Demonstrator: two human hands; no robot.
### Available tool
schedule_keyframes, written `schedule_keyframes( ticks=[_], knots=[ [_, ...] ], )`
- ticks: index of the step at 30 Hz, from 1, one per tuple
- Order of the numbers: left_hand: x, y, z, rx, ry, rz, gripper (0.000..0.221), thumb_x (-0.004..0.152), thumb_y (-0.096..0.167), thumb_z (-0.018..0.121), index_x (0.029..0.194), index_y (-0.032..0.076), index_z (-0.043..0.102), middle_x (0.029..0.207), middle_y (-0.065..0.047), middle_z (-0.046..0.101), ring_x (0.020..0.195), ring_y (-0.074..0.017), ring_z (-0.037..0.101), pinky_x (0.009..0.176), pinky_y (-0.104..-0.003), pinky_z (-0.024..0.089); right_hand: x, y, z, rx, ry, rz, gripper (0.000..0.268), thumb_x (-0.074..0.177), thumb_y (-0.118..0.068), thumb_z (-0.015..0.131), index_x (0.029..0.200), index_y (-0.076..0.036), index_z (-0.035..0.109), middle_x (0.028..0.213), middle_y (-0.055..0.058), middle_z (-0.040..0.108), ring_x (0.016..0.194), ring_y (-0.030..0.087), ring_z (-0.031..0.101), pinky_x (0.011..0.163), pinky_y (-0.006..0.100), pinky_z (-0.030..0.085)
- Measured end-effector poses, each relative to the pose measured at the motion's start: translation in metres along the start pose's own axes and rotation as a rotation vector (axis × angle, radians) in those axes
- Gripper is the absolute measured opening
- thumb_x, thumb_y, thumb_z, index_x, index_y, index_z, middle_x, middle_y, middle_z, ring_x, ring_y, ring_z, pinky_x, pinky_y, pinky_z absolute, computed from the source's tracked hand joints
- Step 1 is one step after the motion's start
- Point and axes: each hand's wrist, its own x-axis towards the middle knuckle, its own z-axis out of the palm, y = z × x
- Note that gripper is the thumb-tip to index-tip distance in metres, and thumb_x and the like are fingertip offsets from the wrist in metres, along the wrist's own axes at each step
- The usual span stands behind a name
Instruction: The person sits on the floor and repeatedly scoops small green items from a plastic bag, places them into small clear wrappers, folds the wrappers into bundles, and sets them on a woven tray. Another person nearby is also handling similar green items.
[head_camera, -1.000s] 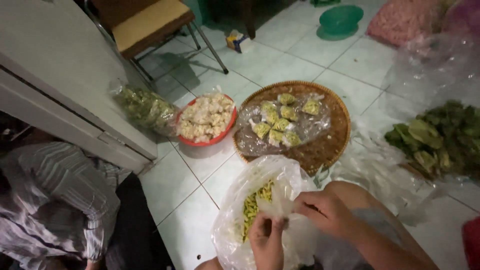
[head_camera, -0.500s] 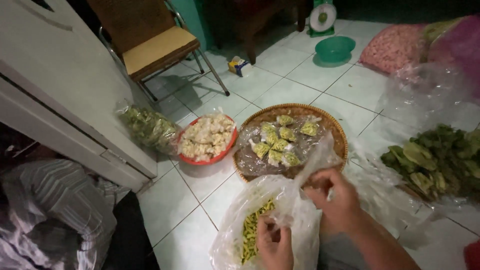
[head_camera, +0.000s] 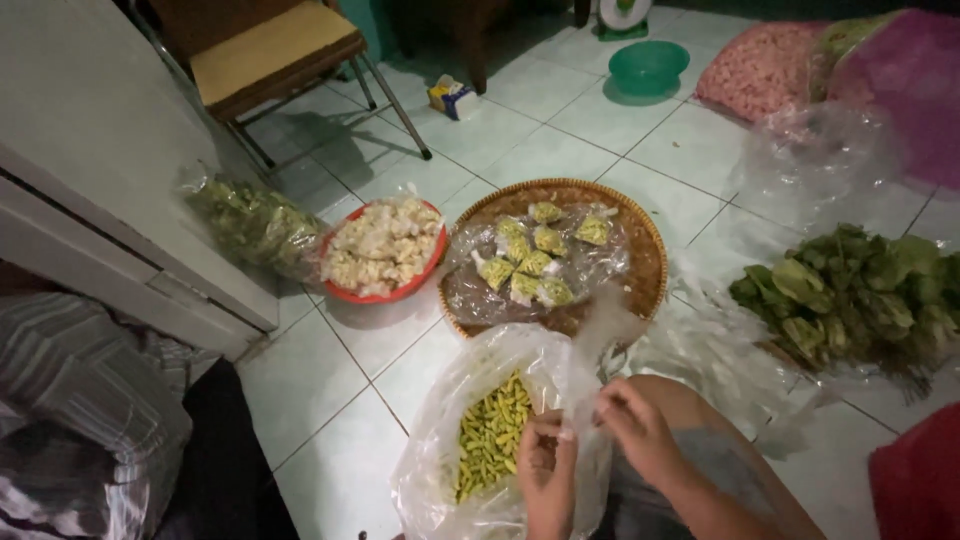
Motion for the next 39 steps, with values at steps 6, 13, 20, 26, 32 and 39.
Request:
schedule_keyframes(
  ticks=[6, 13, 20, 26, 32, 39],
  knots=[
    [-0.014, -0.006, -0.002, -0.014, -0.238, -0.13, 0.015, 0.095, 0.002, 0.062, 0.101, 0.011, 0.053, 0.099, -0.007, 0.064, 0.088, -0.014, 0.062, 0.078, -0.026, 0.045, -0.001, 0.027, -0.001, 0.009, 0.078, 0.138, 0.022, 0.1, -0.029, 0.05, 0.086, -0.013, 0.054, 0.075, 0.0, 0.046, 0.067, 0.012, 0.044, 0.068, 0.028, 0.034],
    [-0.006, -0.028, -0.012, -0.026, 0.108, -0.195, 0.011, 0.092, 0.001, 0.061, 0.087, 0.01, 0.06, 0.083, -0.005, 0.059, 0.072, -0.0157, 0.052, 0.065, -0.029, 0.042, -0.007, 0.018, 0.01, 0.152, -0.292, -0.142, 0.044, 0.092, -0.049, 0.067, 0.106, -0.008, 0.057, 0.098, 0.003, 0.051, 0.092, 0.015, 0.053, 0.08, 0.025, 0.038],
    [-0.012, -0.021, -0.01, 0.101, 0.212, -0.343, 0.022, 0.102, 0.036, 0.051, 0.098, 0.016, 0.057, 0.09, -0.003, 0.055, 0.082, -0.0154, 0.056, 0.078, -0.032, 0.047, 0.008, 0.034, 0.006, -0.05, -0.136, -0.341, 0.045, 0.088, -0.007, 0.069, 0.075, -0.016, 0.027, 0.074, 0.0, 0.037, 0.069, 0.015, 0.043, 0.067, 0.028, 0.032],
    [0.006, -0.018, -0.015, 0.399, -0.223, 0.135, 0.011, 0.095, 0.001, 0.065, 0.1, 0.011, 0.067, 0.077, 0.002, 0.063, 0.058, -0.0069, 0.047, 0.047, -0.021, 0.037, -0.006, 0.03, 0.015, 0.215, -0.091, 0.193, 0.013, 0.088, -0.004, 0.059, 0.087, -0.013, 0.049, 0.078, 0.002, 0.046, 0.067, 0.015, 0.048, 0.061, 0.029, 0.043],
    [-0.003, -0.007, -0.012, -0.116, 0.222, -0.383, 0.013, 0.096, -0.003, 0.059, 0.097, 0.01, 0.06, 0.088, -0.005, 0.058, 0.078, -0.0166, 0.051, 0.073, -0.032, 0.041, 0.008, 0.026, 0.016, -0.328, -0.189, -0.266, 0.026, 0.081, 0.001, 0.068, 0.103, -0.013, 0.068, 0.097, 0.001, 0.068, 0.087, 0.016, 0.066, 0.075, 0.025, 0.05],
    [0.004, -0.015, -0.042, 0.45, 0.002, -0.252, 0.007, 0.098, 0.017, 0.06, 0.101, 0.014, 0.065, 0.075, 0.0, 0.058, 0.065, -0.0123, 0.052, 0.062, -0.028, 0.04, 0.007, 0.009, 0.036, 0.073, -0.198, 0.015, 0.01, 0.085, -0.013, 0.054, 0.09, -0.011, 0.062, 0.077, 0.003, 0.059, 0.067, 0.015, 0.056, 0.061, 0.026, 0.046]
  ],
)
